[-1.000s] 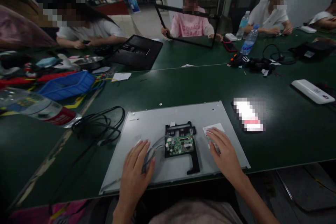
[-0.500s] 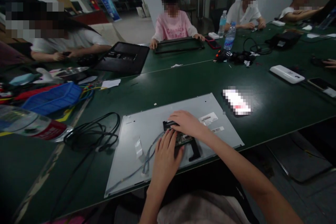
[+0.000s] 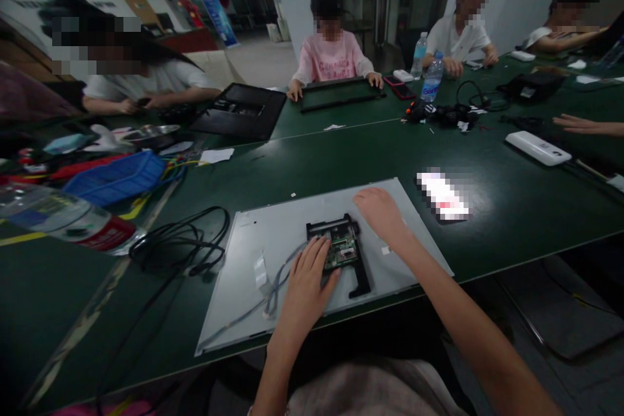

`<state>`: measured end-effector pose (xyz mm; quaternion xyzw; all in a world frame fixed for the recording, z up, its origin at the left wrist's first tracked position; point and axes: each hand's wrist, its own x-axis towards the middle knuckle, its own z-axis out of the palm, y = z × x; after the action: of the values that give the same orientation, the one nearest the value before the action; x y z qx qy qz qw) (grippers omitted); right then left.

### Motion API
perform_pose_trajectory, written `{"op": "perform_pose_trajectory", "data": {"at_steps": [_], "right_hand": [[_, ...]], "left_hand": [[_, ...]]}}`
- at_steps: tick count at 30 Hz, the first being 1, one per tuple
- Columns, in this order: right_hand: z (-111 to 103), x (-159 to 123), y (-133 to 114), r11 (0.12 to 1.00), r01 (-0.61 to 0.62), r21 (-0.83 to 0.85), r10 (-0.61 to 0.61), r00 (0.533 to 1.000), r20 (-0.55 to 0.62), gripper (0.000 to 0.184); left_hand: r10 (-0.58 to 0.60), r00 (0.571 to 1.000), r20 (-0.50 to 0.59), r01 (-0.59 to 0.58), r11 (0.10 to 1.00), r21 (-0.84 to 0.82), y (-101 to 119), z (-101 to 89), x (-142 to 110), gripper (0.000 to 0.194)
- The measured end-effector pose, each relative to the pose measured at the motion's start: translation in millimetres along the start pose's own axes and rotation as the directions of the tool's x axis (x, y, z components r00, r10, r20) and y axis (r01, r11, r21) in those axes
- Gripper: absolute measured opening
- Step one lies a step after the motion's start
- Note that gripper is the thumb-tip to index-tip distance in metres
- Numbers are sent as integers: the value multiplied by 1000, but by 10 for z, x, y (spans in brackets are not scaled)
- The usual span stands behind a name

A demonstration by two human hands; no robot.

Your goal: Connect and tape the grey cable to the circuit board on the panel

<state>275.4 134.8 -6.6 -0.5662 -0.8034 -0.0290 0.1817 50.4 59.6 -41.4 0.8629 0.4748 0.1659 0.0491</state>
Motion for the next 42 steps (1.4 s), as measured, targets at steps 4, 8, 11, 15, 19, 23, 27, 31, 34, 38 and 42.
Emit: {"op": "perform_pose_trajectory", "data": {"at_steps": [4,8,11,15,19,23,27,31,34,38,42], "right_hand": [[120,-178,265,1000,-31,8,30,999,33,31],[198,-350,338,995,-49,83,46,998,31,41],[184,-585,310,984,-121,129,120,993,8,47],[182,-963,240,969,-227,101,225,974,35,58],[220,-1134,203,966,-255,43,252,965,73,62],[236,-1110,200,962,-275,9,272,957,101,61],[231,-1047,211,959,-283,0,280,952,125,60],[237,-985,227,960,-281,19,277,953,121,60],[236,-971,239,959,-278,55,271,956,114,60],[189,-926,264,945,-294,146,284,955,85,59],[133,-685,283,934,-250,255,254,967,18,54]], "left_hand": [[-4,1000,-10,4,1000,14,-41,15,64,51],[-24,998,-58,25,999,28,-4,-15,80,56],[-74,990,-122,80,996,40,16,-147,-9,62],[-221,952,-213,250,960,122,-105,-359,-224,73],[-347,925,-154,374,901,220,-319,-397,-387,81],[-424,899,-111,438,866,240,-418,-316,-425,79],[-428,896,-119,444,860,249,-447,-264,-385,79],[-421,899,-119,437,861,259,-488,-257,-326,79],[-426,896,-129,445,860,250,-485,-286,-303,77],[-401,898,-180,434,874,217,-406,-339,-269,75],[-278,948,-158,297,948,115,-217,-319,-103,66]]}}
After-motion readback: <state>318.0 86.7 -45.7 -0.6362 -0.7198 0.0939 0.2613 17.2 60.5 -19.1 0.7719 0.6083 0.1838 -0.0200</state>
